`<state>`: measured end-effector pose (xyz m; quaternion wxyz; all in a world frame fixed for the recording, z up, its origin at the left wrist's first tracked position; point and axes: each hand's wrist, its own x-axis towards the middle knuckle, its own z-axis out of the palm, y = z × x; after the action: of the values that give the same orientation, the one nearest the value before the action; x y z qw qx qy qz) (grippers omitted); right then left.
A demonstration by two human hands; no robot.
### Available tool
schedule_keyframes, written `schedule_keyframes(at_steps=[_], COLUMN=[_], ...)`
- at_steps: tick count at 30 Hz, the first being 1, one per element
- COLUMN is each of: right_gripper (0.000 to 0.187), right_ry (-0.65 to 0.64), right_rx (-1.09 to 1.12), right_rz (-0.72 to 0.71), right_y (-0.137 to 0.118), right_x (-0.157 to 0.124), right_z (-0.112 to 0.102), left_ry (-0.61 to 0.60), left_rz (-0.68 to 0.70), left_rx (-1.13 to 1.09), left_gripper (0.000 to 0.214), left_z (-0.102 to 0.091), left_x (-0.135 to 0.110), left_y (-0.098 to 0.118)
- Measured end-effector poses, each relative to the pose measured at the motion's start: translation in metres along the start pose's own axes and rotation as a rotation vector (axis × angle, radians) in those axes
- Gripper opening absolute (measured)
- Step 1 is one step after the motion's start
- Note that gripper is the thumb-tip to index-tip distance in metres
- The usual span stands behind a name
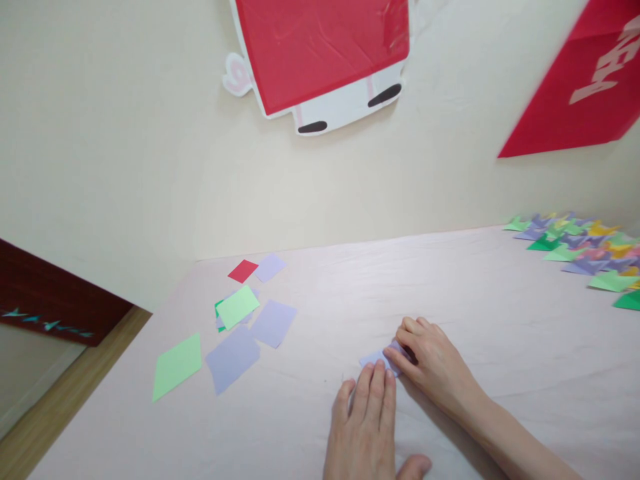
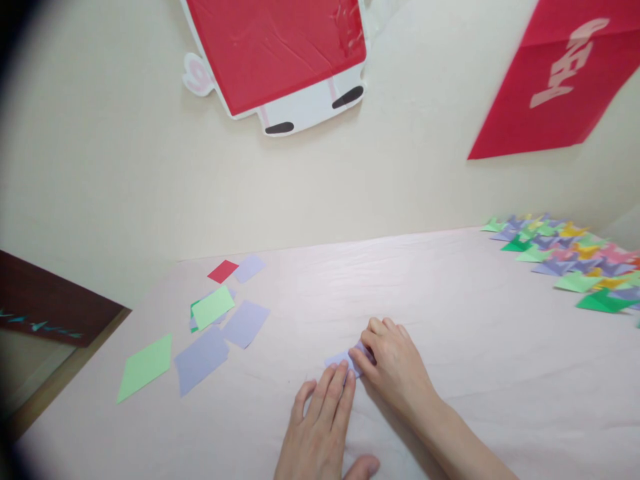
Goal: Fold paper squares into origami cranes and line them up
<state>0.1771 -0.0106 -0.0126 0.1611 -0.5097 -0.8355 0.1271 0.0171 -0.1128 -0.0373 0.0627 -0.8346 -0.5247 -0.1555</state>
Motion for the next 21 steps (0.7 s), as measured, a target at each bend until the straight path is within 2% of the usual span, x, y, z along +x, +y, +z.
schedule_keyframes(at_steps=[21], right_gripper=[0.021], right_ry=[0.042], right_rx=[-0.039], right_rz=[-0.009], right_y=[-0.0041], right_x=[-0.0021], right_z=[0.0010], left_ry=[-0.079], left_rz=[-0.030], left_rx=[-0.024], left_gripper=[0.079], left_z=[-0.0056], left_x=[0.0025], left_y=[0.0021])
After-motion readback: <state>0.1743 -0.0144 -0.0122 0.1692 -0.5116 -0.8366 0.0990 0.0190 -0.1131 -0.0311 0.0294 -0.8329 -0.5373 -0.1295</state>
